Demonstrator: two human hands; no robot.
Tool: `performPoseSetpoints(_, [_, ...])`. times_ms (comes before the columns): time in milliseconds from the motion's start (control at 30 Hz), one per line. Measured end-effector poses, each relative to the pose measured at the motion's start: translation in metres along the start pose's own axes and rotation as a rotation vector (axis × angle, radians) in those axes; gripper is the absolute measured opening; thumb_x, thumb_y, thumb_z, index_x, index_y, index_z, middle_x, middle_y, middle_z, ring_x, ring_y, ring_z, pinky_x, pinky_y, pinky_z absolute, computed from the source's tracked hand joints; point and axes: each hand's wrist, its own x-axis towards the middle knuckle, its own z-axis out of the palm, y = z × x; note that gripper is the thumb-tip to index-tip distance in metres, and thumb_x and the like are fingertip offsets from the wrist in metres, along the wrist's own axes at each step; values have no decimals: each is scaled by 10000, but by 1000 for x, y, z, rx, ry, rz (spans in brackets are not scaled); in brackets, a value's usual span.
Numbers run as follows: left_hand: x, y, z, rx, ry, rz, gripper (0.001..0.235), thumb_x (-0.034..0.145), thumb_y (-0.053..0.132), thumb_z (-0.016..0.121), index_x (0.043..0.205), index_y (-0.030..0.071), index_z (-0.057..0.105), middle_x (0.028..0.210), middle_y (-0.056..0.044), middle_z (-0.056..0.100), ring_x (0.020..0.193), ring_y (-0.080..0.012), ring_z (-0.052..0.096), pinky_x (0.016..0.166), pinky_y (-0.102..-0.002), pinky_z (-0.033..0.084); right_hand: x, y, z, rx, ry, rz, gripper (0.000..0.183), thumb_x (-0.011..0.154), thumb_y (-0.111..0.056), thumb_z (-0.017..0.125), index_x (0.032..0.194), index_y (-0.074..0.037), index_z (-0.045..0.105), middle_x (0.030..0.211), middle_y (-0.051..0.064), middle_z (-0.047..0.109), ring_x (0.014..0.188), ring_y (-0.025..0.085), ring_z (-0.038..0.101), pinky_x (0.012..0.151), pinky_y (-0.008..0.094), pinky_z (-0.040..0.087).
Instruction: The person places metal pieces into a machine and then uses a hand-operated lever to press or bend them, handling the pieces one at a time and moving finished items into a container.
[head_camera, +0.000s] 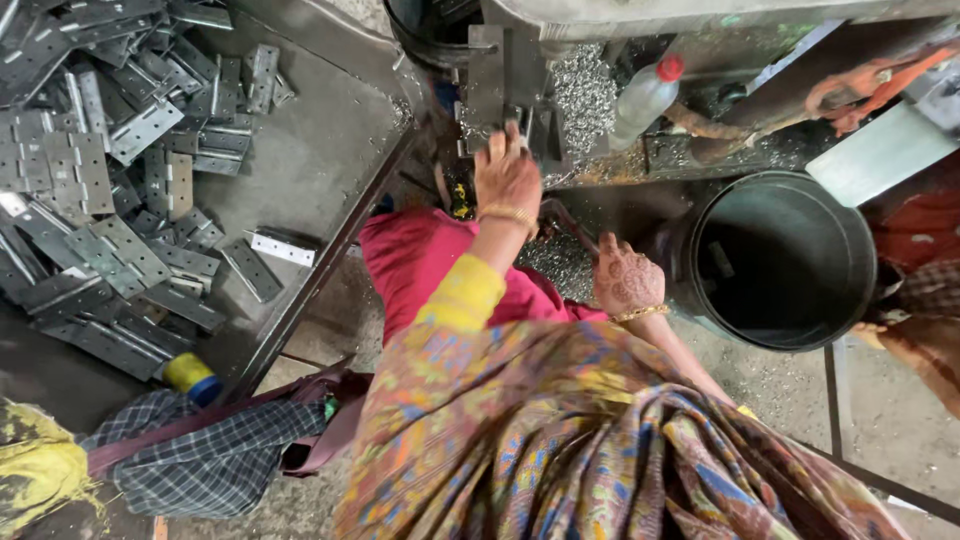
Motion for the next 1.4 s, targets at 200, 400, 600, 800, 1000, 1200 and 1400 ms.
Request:
performPoseSetpoints(200, [7, 6, -34, 237, -90, 78, 406, 859, 285, 599, 1198, 104, 729, 1507, -82, 491, 1373, -247, 405, 1065, -438, 351, 5, 8, 14, -25, -39, 43, 259, 1008, -269, 575, 1201, -97, 571, 938, 175, 724, 837, 396, 725, 678, 527, 561])
performPoseSetpoints(400, [13, 10, -25, 205, 54, 24, 318, 913, 227, 569, 1115, 100, 780, 1386, -52, 594, 1257, -234, 460, 1000, -425, 374, -3, 45, 139, 150, -164, 153, 293, 1040, -311, 542, 1222, -81, 547, 920, 195, 718, 818, 410, 728, 666, 536, 567])
performPoseSetpoints(600, [30, 1, -29, 144, -37, 44, 281, 938, 226, 558, 1043, 129, 800, 1390, -42, 598, 1321, -231, 445, 1018, -422, 371, 3, 42, 95, 31, -129, 101, 335, 1072, -353, 509, 1242, -64, 523, 902, 216, 711, 799, 423, 731, 655, 546, 572])
performPoseSetpoints(800, [32, 1, -21, 207, 197, 63, 293, 868, 215, 573, 1007, 102, 805, 1349, -55, 634, 1211, -241, 493, 939, -425, 383, 10, 32, 107, 113, -77, 149, 388, 1010, -387, 539, 1213, -57, 559, 926, 239, 704, 792, 450, 719, 628, 558, 562])
performPoseSetpoints(1000, [31, 2, -27, 217, 53, 74, 278, 899, 206, 564, 1006, 116, 804, 1299, -70, 651, 1260, -247, 485, 981, -427, 381, 7, 38, 85, 38, -129, 124, 326, 1043, -349, 510, 1192, -66, 574, 950, 213, 725, 837, 441, 719, 695, 559, 565])
performPoseSetpoints(1200, [32, -3, -22, 176, 144, 72, 274, 865, 194, 571, 967, 108, 811, 1329, -66, 646, 1262, -264, 477, 954, -461, 372, 22, 42, 144, 189, -241, 179, 345, 1047, -349, 522, 1260, -78, 533, 967, 216, 728, 854, 438, 725, 713, 556, 570])
performPoseSetpoints(1400, [53, 3, -36, 254, -124, 66, 288, 975, 216, 557, 1113, 124, 793, 1356, -84, 642, 1389, -270, 438, 1077, -458, 343, -1, 56, 135, 74, -192, 178, 382, 1050, -349, 534, 1329, -91, 492, 984, 219, 731, 872, 435, 731, 731, 553, 575])
